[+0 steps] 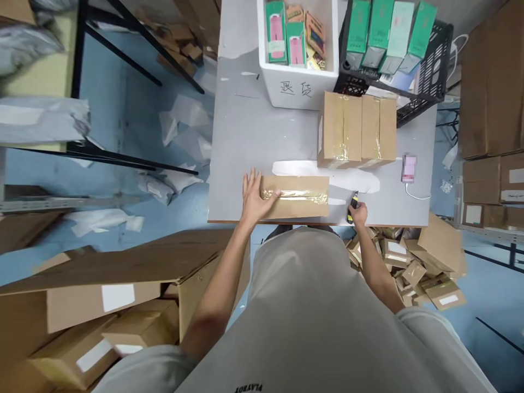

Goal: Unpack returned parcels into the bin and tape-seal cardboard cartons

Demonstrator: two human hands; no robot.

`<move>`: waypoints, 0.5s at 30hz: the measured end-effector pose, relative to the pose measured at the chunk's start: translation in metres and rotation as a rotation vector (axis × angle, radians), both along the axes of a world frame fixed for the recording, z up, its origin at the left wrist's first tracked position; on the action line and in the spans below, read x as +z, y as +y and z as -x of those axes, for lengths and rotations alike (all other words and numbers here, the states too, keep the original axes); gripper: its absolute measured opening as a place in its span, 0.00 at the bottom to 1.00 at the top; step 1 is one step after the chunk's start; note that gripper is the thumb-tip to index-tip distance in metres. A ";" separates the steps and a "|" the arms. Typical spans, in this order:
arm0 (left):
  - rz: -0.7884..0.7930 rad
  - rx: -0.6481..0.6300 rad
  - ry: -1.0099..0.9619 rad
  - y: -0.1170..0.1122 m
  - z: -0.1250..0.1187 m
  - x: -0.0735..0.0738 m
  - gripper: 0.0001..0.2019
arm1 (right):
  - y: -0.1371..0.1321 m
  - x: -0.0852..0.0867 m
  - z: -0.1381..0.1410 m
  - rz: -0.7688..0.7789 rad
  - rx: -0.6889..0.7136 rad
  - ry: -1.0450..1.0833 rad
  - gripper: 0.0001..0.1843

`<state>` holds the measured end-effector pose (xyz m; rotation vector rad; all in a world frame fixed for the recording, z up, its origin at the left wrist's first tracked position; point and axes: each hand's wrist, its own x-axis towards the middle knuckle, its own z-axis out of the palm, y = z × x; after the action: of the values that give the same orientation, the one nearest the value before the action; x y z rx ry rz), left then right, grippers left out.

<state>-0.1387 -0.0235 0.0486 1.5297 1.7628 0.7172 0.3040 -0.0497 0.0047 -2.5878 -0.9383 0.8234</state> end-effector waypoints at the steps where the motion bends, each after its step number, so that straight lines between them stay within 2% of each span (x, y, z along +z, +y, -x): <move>1: 0.013 -0.018 -0.025 -0.006 0.006 -0.002 0.51 | 0.004 0.006 0.005 -0.016 0.015 0.001 0.24; 6: 0.057 -0.149 -0.163 -0.021 0.025 -0.010 0.48 | 0.022 0.052 0.032 -0.162 0.135 0.060 0.19; 10: 0.146 -0.228 -0.276 -0.018 0.039 -0.019 0.48 | 0.034 0.100 0.064 -0.316 0.309 0.256 0.14; 12: 0.183 -0.278 -0.325 -0.015 0.045 -0.023 0.50 | 0.038 0.122 0.089 -0.304 0.447 0.309 0.17; 15: 0.194 -0.358 -0.375 -0.012 0.051 -0.026 0.52 | 0.042 0.149 0.135 -0.199 0.773 0.211 0.23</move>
<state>-0.1897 -0.0354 0.0227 1.4186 1.2049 0.5866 0.1695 -0.0076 0.1532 -1.8943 -1.8698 1.0742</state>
